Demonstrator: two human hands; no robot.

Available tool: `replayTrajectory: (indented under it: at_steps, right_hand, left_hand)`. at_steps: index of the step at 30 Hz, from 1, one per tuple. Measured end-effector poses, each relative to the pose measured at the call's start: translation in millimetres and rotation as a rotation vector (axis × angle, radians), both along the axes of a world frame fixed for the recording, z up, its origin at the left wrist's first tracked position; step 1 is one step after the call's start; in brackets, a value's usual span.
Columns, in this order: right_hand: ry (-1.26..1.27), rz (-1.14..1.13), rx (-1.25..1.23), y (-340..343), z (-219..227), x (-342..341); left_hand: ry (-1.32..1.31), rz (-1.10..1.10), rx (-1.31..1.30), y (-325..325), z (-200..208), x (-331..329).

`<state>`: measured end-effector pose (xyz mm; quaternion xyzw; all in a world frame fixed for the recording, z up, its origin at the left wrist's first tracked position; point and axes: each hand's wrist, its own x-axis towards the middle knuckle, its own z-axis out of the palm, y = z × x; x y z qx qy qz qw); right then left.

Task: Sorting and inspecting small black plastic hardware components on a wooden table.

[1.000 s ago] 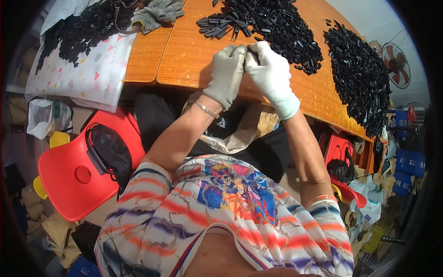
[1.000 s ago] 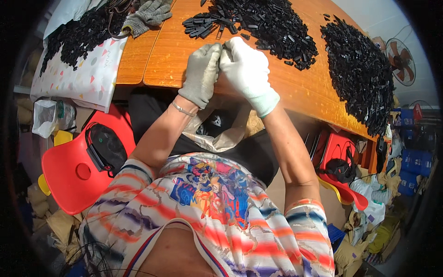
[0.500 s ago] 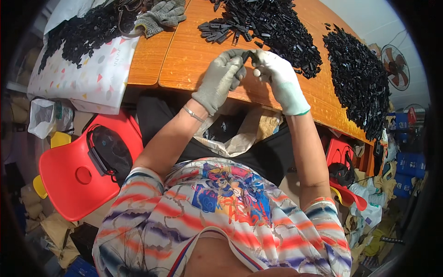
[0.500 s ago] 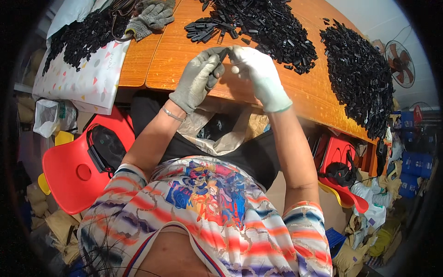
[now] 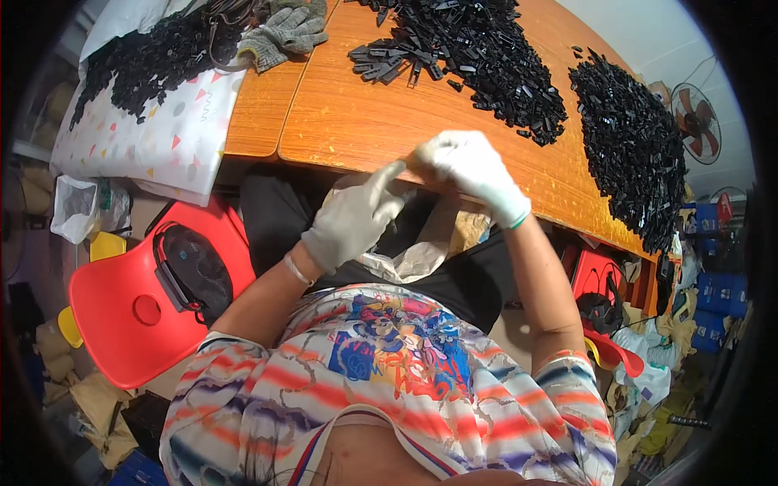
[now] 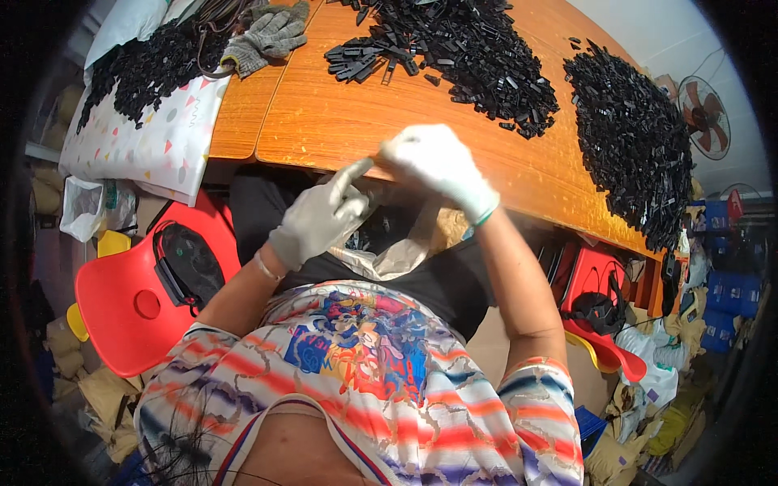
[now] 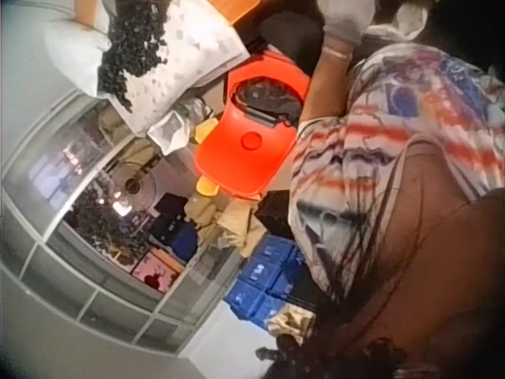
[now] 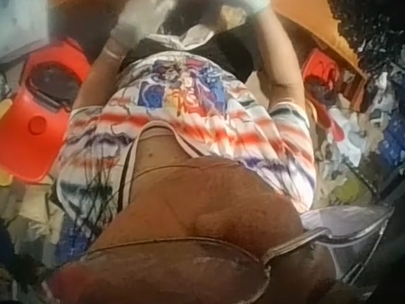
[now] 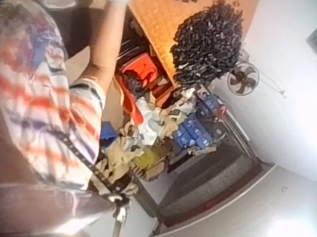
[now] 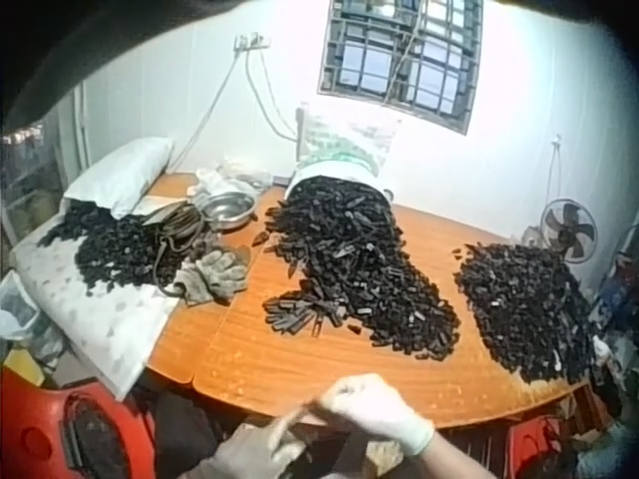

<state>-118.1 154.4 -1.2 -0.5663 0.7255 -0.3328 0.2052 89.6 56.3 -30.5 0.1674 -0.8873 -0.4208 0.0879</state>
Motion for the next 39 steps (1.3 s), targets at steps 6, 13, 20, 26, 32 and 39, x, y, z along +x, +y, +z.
replayTrajectory:
  at_steps: [6, 13, 20, 26, 32, 39]
  right_hand:
    - [0.532, -0.525, -0.042, -38.3, 0.2, -65.5]
    - [0.707, -0.361, 0.032, -75.1, -15.7, -86.6]
    - [0.676, -0.312, 0.095, -67.0, -13.6, -90.7]
    - [0.448, -0.266, 0.08, -45.0, -6.3, -76.8]
    - [-0.026, -0.306, 0.226, -25.8, 21.4, -60.2]
    - [-0.363, -0.293, 0.045, -17.7, 18.6, -45.7]
  left_hand:
    - [-0.043, 0.049, -0.618, -24.5, 47.4, -27.0]
    - [0.189, -0.044, -0.995, -101.6, 28.2, -143.7]
    - [0.153, -0.185, -1.162, -108.5, 23.2, -167.9]
    - [0.265, -0.039, -0.81, -90.2, 20.1, -151.9]
    - [0.333, 0.026, 0.254, -72.2, 9.6, -127.2]
    - [0.375, 0.07, 0.697, -63.5, 10.9, -126.0]
